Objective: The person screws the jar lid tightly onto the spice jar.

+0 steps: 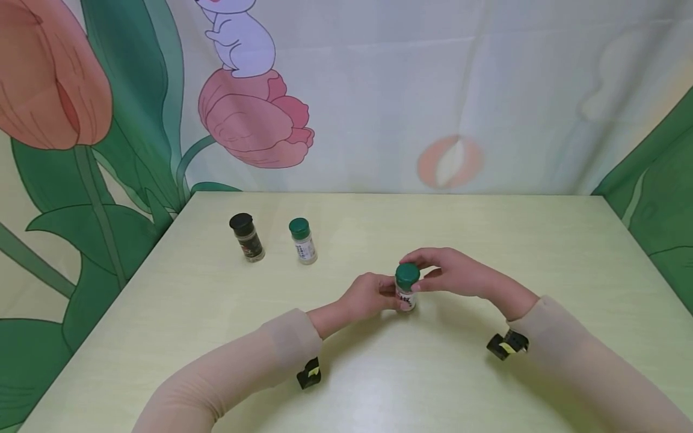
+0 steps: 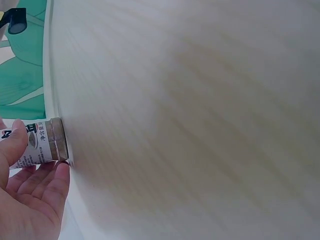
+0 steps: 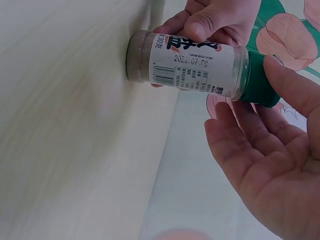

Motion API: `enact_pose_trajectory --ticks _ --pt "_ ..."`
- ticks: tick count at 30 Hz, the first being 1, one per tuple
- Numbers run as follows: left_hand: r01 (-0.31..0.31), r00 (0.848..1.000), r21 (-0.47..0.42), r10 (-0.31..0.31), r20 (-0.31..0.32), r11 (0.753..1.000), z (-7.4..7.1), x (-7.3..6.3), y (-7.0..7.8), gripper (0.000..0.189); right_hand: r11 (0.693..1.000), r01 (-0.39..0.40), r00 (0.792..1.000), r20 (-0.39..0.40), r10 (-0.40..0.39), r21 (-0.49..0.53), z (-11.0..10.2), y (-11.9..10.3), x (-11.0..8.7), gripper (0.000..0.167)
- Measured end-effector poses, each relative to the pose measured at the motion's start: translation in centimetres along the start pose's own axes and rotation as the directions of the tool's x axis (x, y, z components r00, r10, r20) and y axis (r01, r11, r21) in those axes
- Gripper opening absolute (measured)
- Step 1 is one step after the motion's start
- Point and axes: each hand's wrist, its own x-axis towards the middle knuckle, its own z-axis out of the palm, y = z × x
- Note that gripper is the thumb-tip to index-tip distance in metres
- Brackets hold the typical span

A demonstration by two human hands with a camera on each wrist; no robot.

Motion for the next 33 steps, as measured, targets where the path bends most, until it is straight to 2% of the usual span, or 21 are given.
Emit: enact_pose_trajectory --ticks 16,24,33 --pt "0.004 1.000 0.009 -0.004 0.008 1.000 -0.1 0.0 0.1 0.036 0.999 -0.025 0.992 -0.126 0.022 -0.021 1.1 0.3 0.0 0.034" --pt "0.000 1.000 -0.005 0.000 -0.001 1.000 -0.1 -0.2 0.1 0.036 0.997 -0.060 0.982 -0.181 0.048 -0.058 1.7 0.0 -0.1 0.033" --pt "-0.016 1.000 -0.001 0.016 0.011 1.000 -0.1 -0.1 0.1 0.032 0.992 -0.059 0.973 -0.228 0.032 -0.113 2.4 0.1 -0.1 0.029"
